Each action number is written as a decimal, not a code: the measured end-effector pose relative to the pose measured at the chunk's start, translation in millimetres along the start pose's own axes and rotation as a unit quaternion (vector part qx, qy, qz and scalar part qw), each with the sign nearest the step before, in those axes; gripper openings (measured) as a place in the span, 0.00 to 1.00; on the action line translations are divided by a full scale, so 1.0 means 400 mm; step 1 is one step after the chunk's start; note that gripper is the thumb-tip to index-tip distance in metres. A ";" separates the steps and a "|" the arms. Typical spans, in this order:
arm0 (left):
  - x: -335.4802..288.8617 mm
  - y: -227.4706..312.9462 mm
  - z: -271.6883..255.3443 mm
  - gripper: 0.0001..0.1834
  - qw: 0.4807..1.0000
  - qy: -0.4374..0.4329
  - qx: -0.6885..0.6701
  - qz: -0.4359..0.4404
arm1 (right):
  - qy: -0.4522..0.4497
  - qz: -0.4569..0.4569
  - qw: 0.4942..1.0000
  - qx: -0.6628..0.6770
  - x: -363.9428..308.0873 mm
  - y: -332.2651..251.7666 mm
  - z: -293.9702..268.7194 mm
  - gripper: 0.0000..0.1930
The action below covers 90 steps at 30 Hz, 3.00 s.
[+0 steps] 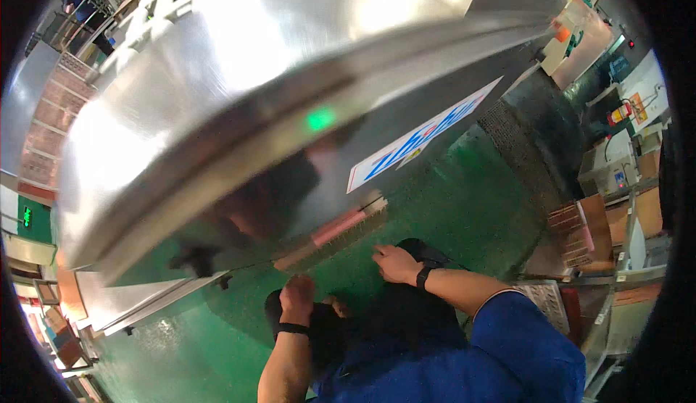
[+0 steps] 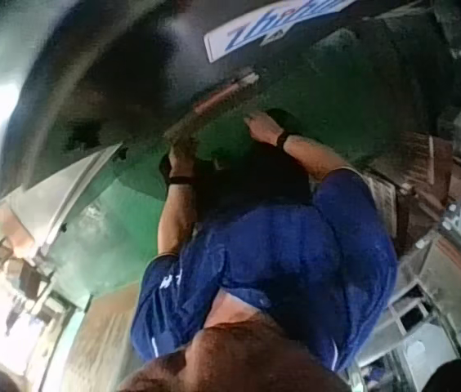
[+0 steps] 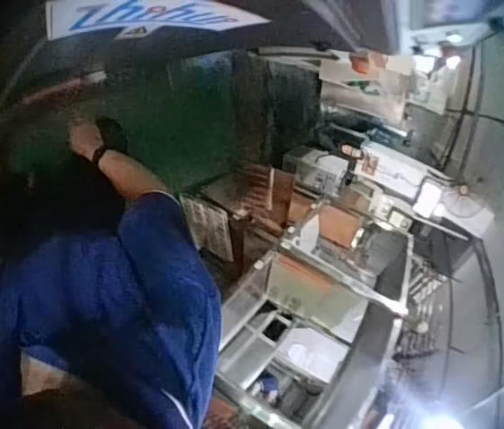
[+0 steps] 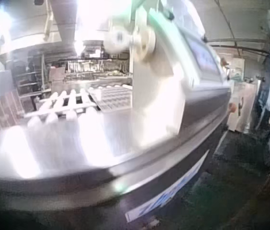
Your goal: Sorting and moving copper metal sheets from a transport cart to storage racks and processing stations on a factory floor.
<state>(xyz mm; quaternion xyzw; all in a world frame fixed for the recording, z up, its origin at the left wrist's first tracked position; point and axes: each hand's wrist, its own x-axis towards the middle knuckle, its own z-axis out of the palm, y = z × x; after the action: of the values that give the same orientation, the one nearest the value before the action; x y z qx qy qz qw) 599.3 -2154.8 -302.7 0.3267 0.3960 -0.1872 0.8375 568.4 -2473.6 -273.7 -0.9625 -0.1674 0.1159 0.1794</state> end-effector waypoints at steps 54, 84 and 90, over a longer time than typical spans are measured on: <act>-1.565 1.742 -2.371 0.06 0.672 0.402 -0.563 0.266 | -0.614 -0.186 0.732 0.229 1.217 -3.799 0.549 0.14; -1.490 4.003 -4.038 0.10 0.895 0.334 -0.203 0.214 | -0.508 0.308 0.519 0.615 2.189 -5.774 1.436 0.23; -1.454 4.412 -4.324 0.10 0.907 0.332 -0.145 0.214 | -0.477 0.359 0.486 0.638 2.348 -6.052 1.675 0.29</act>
<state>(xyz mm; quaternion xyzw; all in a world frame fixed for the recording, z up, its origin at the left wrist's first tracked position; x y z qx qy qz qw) 315.1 344.6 40.2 0.3215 0.5941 0.1757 0.7161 560.2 202.6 -105.9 -0.3579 0.2530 0.6866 0.5800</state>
